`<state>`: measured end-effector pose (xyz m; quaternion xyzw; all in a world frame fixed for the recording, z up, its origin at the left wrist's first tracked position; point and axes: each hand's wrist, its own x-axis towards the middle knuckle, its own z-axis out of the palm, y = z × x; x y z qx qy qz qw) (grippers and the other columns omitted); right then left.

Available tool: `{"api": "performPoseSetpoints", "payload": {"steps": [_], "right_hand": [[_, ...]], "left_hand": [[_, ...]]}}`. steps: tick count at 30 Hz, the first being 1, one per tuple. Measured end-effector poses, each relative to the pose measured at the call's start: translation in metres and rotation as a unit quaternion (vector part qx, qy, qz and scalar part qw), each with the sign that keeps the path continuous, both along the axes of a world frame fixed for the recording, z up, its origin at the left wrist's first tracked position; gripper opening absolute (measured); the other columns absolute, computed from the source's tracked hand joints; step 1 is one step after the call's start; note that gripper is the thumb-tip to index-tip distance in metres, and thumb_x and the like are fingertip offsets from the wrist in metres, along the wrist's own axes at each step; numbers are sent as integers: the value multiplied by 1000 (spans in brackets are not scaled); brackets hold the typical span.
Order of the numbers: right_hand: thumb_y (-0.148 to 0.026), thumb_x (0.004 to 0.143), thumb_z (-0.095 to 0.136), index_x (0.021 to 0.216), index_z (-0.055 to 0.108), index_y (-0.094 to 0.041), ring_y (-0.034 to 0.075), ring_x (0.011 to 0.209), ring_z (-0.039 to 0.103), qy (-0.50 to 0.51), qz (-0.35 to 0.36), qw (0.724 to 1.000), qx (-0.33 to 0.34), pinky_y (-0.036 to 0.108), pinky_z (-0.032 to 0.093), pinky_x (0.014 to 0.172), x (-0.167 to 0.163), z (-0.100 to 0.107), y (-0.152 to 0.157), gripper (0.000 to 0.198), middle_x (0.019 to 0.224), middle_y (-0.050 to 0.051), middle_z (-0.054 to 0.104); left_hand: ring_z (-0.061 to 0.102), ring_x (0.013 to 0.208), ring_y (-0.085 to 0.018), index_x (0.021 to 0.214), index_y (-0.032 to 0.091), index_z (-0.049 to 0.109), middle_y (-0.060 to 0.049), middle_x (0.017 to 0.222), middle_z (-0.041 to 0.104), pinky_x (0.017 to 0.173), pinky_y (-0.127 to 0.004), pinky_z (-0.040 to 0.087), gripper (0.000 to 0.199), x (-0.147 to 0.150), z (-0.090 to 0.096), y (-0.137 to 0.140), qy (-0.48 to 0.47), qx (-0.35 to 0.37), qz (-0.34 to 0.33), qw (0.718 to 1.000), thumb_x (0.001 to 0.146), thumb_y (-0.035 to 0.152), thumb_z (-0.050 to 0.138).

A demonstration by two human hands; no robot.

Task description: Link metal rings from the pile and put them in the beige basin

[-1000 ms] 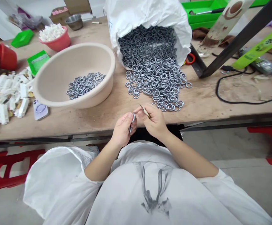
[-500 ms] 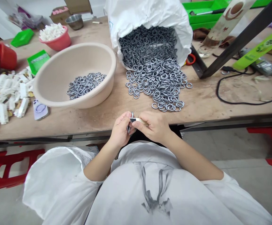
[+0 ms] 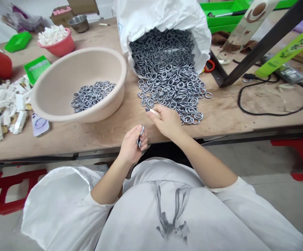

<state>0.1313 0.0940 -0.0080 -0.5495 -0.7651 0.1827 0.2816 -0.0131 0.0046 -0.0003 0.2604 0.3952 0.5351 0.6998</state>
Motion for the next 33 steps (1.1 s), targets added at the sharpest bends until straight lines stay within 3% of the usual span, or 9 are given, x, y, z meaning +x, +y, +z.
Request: {"api": "performPoseSetpoints", "payload": {"steps": [3,7,10,15,18,21,24,29,33], "right_hand": [[-46,91,61,120,67,-23,25,92,66,-97,-9,995,-1,32,42,74,-14,5,27,37,112,9,72],[-36,90,65,113,71,-17,30,95,67,-199,-21,979,-26,35,45,75,-27,9,50,31,112,15,73],[-37,93,60,108,73,-17,29,93,67,-181,-31,983,-18,34,45,73,-23,10,50,28,108,15,73],[-37,92,59,92,73,-18,24,84,63,-74,-53,996,6,33,41,71,-1,8,30,23,93,10,71],[-36,89,63,83,70,-18,17,71,56,90,-8,996,-26,29,39,67,7,4,11,21,75,3,65],[-49,88,64,82,67,-17,11,58,48,319,87,936,-120,25,38,57,5,0,-13,32,68,-1,60],[-58,83,67,82,65,-18,10,53,49,431,139,872,-187,24,40,52,-1,-2,-32,40,65,-2,60],[-57,80,72,80,63,-19,10,51,57,480,146,842,-196,24,48,51,-5,-4,-42,39,65,-3,60],[-58,81,70,78,62,-19,9,48,56,486,152,833,-215,23,47,48,-3,-6,-43,40,64,-4,59]], "left_hand": [[34,46,-5,63,17,46,5,59,37,36,-16,27,37,-8,-3,6,-26,-15,16,999,80,38,71],[39,47,-7,59,18,40,3,60,41,35,-17,28,41,-18,-6,9,-53,-38,31,997,83,40,63],[43,48,-7,58,18,34,2,63,46,36,-15,28,43,-21,-4,10,-62,-51,58,995,82,36,64],[51,51,-8,68,17,46,1,71,56,37,-15,34,18,-19,1,16,-112,-89,56,988,72,24,62],[55,53,-9,78,18,52,1,75,60,37,-15,35,14,-11,2,19,-94,-99,61,989,72,24,63],[53,51,-6,85,17,56,2,76,60,34,-13,29,22,1,-1,18,-37,-66,65,995,76,31,71],[45,45,-4,88,17,58,2,70,58,33,-12,24,37,12,-3,12,4,-31,33,999,79,48,73],[36,41,-3,82,17,54,3,62,54,33,-12,21,52,14,-2,6,17,-21,-33,999,74,65,72],[33,41,-2,76,16,50,5,60,51,34,-12,21,50,11,1,5,-2,-30,-85,996,71,57,79]]}}
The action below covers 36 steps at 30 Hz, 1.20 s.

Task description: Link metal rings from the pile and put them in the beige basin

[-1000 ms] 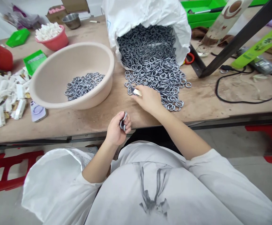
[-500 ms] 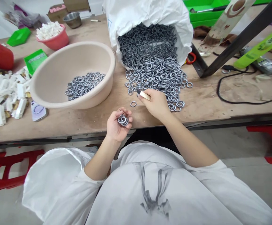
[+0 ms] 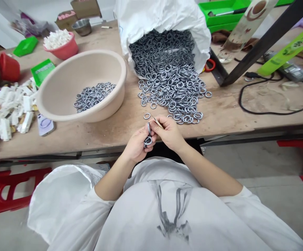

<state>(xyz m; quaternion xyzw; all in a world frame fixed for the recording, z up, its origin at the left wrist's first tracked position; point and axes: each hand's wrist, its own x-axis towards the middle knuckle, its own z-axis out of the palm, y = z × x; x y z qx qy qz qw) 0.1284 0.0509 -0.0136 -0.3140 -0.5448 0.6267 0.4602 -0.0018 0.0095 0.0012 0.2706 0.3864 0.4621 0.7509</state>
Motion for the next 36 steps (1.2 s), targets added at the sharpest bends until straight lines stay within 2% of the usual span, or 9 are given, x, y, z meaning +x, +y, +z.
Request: {"api": "performPoseSetpoints", "payload": {"steps": [3,6,11,15,19,27,31,33,36], "right_hand": [[-56,83,69,91,65,-19,12,61,62,-17,-36,999,30,26,53,61,2,-1,-2,39,73,-1,66],[-52,82,71,102,67,-20,15,78,65,-72,-69,989,113,29,52,75,3,-1,-4,38,89,2,70],[-60,91,55,91,66,-20,16,71,60,-176,-42,971,156,29,45,69,7,4,-5,42,76,2,66],[-67,93,43,84,62,-19,16,69,53,-304,-89,915,250,28,34,64,14,9,-10,52,74,3,62],[-62,97,38,70,55,-19,15,64,45,-389,-67,863,316,29,28,62,17,13,-15,53,68,2,56],[-55,95,46,65,53,-19,13,61,41,-401,-46,858,319,29,24,60,16,16,-18,47,65,0,52],[-56,95,46,64,54,-19,13,58,43,-424,-92,868,242,28,22,58,24,11,0,49,58,-1,49],[-57,95,45,68,60,-20,14,59,46,-461,-127,855,200,28,23,57,25,7,13,49,59,-1,52],[-55,95,51,89,71,-21,18,72,57,-511,-124,822,219,28,29,60,15,4,30,40,79,4,66]], "left_hand": [[33,41,-2,75,17,47,5,61,51,34,-12,22,47,2,0,-1,-9,6,27,1000,74,54,78],[34,41,-3,76,18,49,6,57,48,34,-13,21,44,7,-1,-3,16,15,67,997,75,53,76],[34,39,-4,71,18,46,5,54,50,34,-14,21,45,9,1,-6,36,18,74,996,75,52,75],[33,38,-4,69,18,46,5,52,47,34,-15,23,41,6,3,-5,34,24,101,994,77,48,73],[32,36,-4,68,18,47,7,48,43,34,-16,23,38,5,2,-5,33,10,129,991,77,45,73],[31,38,-4,70,19,48,7,50,42,34,-15,21,34,4,4,-8,45,9,119,992,77,42,73],[29,39,-4,64,17,46,3,51,46,35,-15,21,43,2,9,-17,34,43,34,998,78,49,72],[29,40,-4,62,17,46,3,52,47,35,-16,21,45,0,11,-19,27,46,13,999,79,50,71],[32,40,-4,65,17,48,4,56,48,35,-15,23,40,-6,10,-16,24,23,66,997,76,44,75]]}}
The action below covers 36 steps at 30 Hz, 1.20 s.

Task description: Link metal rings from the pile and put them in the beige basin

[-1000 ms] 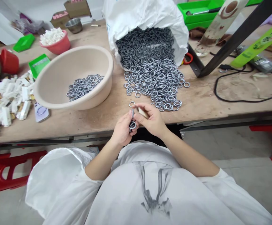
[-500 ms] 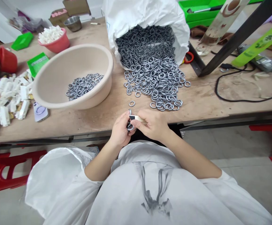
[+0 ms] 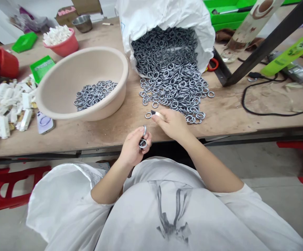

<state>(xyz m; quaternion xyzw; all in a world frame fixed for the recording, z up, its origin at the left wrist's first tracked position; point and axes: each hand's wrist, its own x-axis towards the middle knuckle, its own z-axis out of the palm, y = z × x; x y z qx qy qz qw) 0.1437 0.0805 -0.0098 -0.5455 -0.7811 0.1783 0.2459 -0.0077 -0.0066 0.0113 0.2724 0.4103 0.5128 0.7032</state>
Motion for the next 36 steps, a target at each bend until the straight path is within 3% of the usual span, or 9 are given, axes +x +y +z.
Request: {"api": "performPoseSetpoints", "payload": {"steps": [3,8,12,15,18,25,29,33,36], "right_hand": [[-44,92,62,111,71,-24,24,93,63,-83,47,995,32,30,37,67,-20,0,12,30,107,9,69],[-26,94,57,109,71,-16,28,97,64,-144,43,989,9,34,43,73,-36,-1,24,23,111,16,68],[-27,95,55,96,69,-15,20,86,60,56,78,993,-66,31,42,74,-24,-1,17,18,90,7,66],[-40,97,50,80,60,-17,13,68,52,292,133,929,-183,26,41,65,-16,1,-2,30,70,-1,56],[-57,90,56,75,52,-20,12,65,49,419,129,870,-227,24,40,59,-14,2,-21,40,66,-4,50],[-58,79,71,93,55,-22,13,74,57,499,129,828,-221,27,52,70,-17,-2,-40,41,84,-1,58],[-61,73,76,96,54,-24,12,63,56,539,122,798,-241,26,53,58,-20,-2,-47,48,78,-3,57],[-62,73,75,85,52,-24,11,50,51,544,88,803,-227,24,45,47,-21,-2,-50,46,65,-6,54],[-69,74,70,78,51,-24,11,51,51,527,91,814,-226,25,44,49,-19,-1,-46,49,61,-6,54]], "left_hand": [[39,42,-4,78,15,59,4,61,51,35,-15,28,29,-8,-4,6,11,-23,45,999,74,39,76],[46,46,-6,99,17,65,4,64,55,35,-15,30,32,-21,-10,11,11,-31,67,997,72,31,74],[47,48,-6,87,16,61,3,69,56,35,-14,29,35,-21,-14,15,3,-28,80,996,71,44,77],[41,45,-2,82,17,57,5,67,53,35,-12,23,42,-11,-20,18,25,-9,91,995,67,46,84],[38,44,-2,77,18,54,6,65,53,35,-11,22,46,1,-23,18,48,8,94,994,63,47,87],[36,39,-2,70,18,52,7,53,49,35,-13,23,48,10,-20,14,51,24,126,990,62,50,87],[38,37,-3,67,17,53,6,51,52,34,-15,25,50,13,-23,12,45,35,119,991,65,55,84],[35,35,-3,70,17,53,5,49,53,33,-16,22,49,17,-25,8,38,49,65,996,69,58,81],[32,35,-3,71,18,52,6,47,49,34,-15,21,47,16,-22,6,20,41,25,999,69,54,82]]}}
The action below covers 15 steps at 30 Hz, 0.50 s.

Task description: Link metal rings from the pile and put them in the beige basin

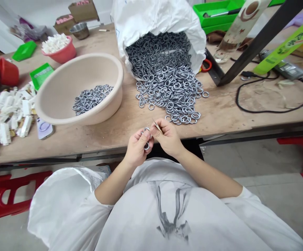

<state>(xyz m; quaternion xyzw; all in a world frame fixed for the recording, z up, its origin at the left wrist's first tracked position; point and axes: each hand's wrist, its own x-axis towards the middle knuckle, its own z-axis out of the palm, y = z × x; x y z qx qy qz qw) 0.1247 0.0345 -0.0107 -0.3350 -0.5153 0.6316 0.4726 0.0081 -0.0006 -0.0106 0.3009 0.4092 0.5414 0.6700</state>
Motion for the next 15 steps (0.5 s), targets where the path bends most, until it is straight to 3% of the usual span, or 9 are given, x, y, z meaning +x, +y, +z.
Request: {"api": "performPoseSetpoints", "payload": {"steps": [4,8,12,15], "right_hand": [[-69,74,70,76,54,-22,11,61,50,-25,-29,998,46,25,44,60,7,3,8,50,66,-4,54],[-65,88,57,78,56,-20,11,61,45,-95,-20,986,134,25,37,59,17,7,5,46,66,-3,51],[-57,96,49,69,53,-19,10,58,42,-199,17,940,276,26,31,58,22,11,-5,47,63,-2,49],[-54,96,50,63,46,-19,9,54,36,-247,0,913,326,26,25,55,21,11,-7,48,60,-4,42]], "left_hand": [[28,36,-2,67,18,47,7,49,45,33,-14,20,45,-5,9,0,-26,-15,-26,999,70,47,81],[28,35,-3,65,18,46,7,49,44,32,-13,22,39,-9,12,2,-44,-11,-31,998,71,39,78],[29,34,-4,65,19,45,7,45,42,32,-14,25,31,-11,9,2,-49,-13,-21,998,73,33,72],[27,32,-4,66,19,46,8,43,41,31,-14,25,25,-12,8,2,-47,-28,-19,998,75,29,68]]}}
